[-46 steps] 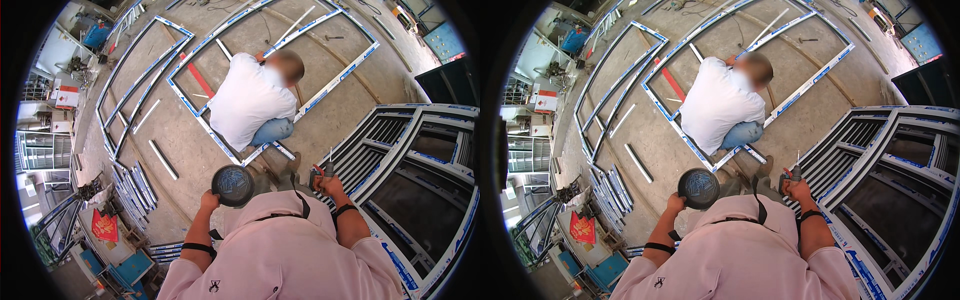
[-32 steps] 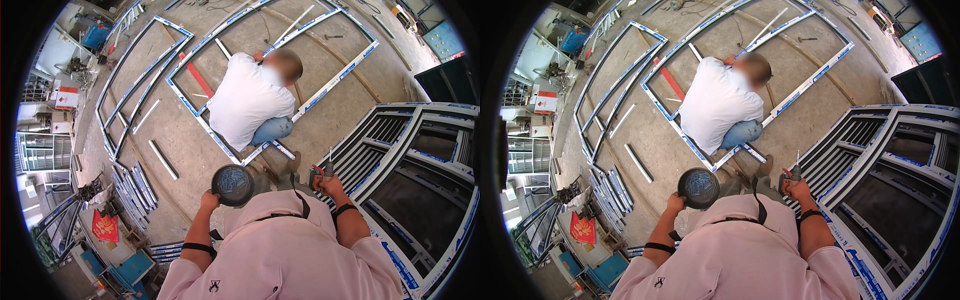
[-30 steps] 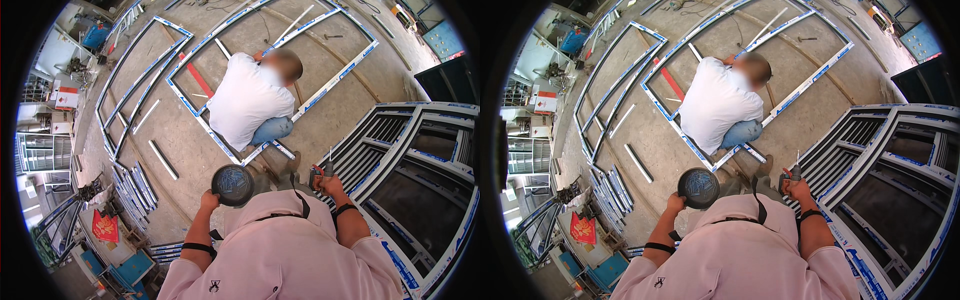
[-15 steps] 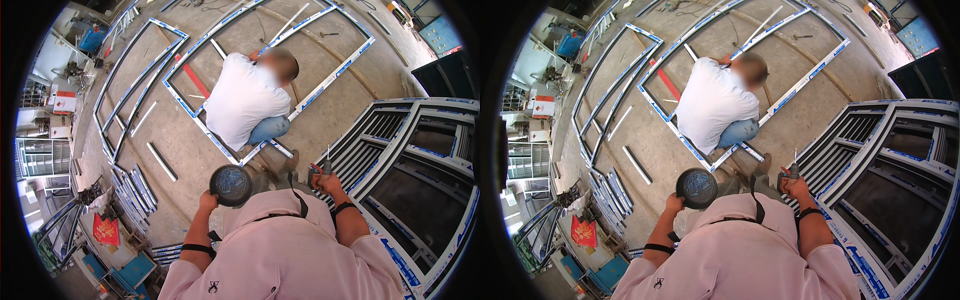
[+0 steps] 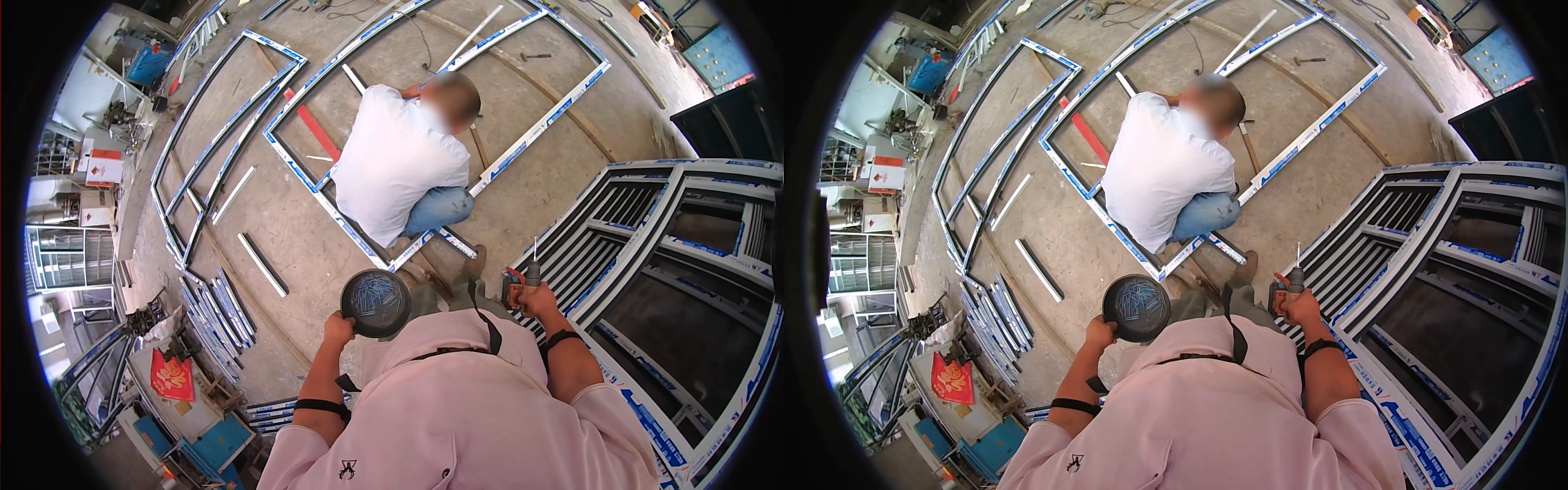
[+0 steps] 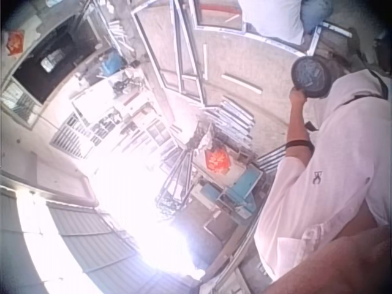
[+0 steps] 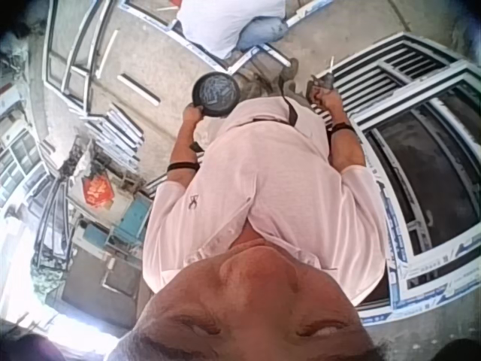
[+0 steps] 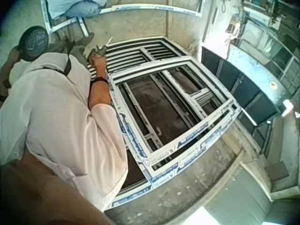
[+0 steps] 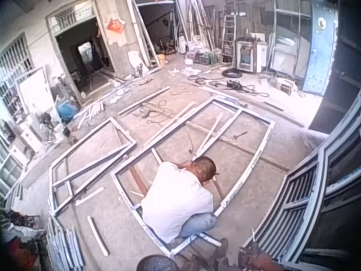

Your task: Assemble and fabricate aluminum window frames using a drill, hammer, and other tools.

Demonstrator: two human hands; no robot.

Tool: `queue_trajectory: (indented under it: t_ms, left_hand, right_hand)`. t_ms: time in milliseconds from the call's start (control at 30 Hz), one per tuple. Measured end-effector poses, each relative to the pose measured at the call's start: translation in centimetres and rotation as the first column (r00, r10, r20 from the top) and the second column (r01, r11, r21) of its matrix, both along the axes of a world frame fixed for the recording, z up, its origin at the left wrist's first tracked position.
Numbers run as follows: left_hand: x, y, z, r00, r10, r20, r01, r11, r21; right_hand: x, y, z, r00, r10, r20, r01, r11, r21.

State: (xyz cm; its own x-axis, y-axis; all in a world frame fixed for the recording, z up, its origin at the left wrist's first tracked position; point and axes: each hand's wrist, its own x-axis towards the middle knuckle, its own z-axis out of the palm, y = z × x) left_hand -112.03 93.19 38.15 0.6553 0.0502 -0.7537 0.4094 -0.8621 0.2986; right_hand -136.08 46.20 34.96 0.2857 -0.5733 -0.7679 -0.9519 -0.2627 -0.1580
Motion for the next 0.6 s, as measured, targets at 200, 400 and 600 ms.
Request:
queue_trajectory:
  t_ms: [200,400,600]
  left_hand:
    - [0.1,-0.5,0.6,1.000,-0.005,0.000,0.005,1.000,0.003]
    - [0.2,-0.3,0.4,1.000,-0.009,-0.003,0.009,1.000,0.003]
    - [0.3,-0.9,1.1,1.000,0.001,-0.019,-0.001,1.000,0.014]
  right_hand:
    - [0.2,0.0,0.8,1.000,0.017,0.017,-0.017,1.000,-0.019]
    - [0.3,-0.2,0.5,1.000,0.001,0.007,-0.001,1.000,-0.004]
    - [0.4,-0.3,0.3,0.999,-0.001,0.036,0.002,1.000,-0.023]
